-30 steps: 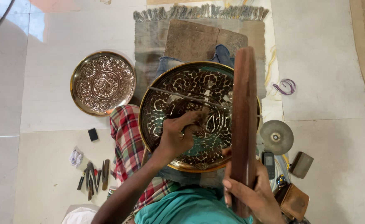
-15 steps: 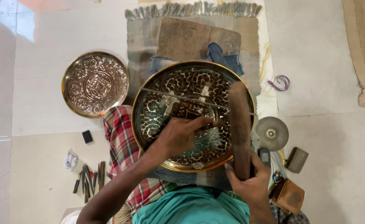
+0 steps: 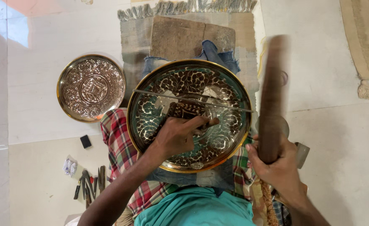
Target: The person uses a chisel and wooden mallet to engrave a decorative pattern into a brass plate. They repeatedly strike the chisel along the design, occasionally repositioning the plate and wiping the surface with their hand.
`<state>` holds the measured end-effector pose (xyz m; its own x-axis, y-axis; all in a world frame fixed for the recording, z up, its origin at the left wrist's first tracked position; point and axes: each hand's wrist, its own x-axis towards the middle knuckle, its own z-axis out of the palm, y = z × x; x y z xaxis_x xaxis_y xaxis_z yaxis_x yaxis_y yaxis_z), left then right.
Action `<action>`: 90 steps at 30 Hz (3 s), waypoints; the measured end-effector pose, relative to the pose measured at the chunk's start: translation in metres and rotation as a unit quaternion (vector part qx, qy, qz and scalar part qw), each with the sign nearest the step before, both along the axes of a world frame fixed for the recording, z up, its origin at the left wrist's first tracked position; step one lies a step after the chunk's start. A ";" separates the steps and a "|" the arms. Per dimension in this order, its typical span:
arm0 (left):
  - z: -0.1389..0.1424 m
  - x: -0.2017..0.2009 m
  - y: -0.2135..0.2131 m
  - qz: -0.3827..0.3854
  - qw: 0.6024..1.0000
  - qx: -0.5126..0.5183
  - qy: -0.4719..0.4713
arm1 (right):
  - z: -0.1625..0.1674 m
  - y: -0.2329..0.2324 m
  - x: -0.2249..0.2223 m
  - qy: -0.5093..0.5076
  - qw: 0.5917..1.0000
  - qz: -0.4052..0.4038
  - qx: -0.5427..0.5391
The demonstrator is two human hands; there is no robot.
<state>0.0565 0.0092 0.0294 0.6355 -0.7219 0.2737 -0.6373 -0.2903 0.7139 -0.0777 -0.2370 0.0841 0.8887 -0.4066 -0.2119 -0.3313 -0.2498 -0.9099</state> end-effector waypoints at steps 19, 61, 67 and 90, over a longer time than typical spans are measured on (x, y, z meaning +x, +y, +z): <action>-0.007 0.003 0.001 0.009 1.000 -0.006 -0.019 | 0.006 -0.002 0.016 0.067 0.959 0.158 -0.225; 0.009 0.005 -0.004 -0.002 0.998 -0.043 -0.044 | -0.022 0.005 0.002 0.009 0.972 0.129 -0.196; 0.013 0.006 -0.005 -0.001 0.999 -0.010 -0.042 | -0.027 0.003 -0.001 0.018 0.990 0.075 -0.121; 0.011 0.012 -0.005 -0.026 0.998 0.048 -0.014 | -0.044 0.016 -0.017 0.083 0.983 0.039 -0.160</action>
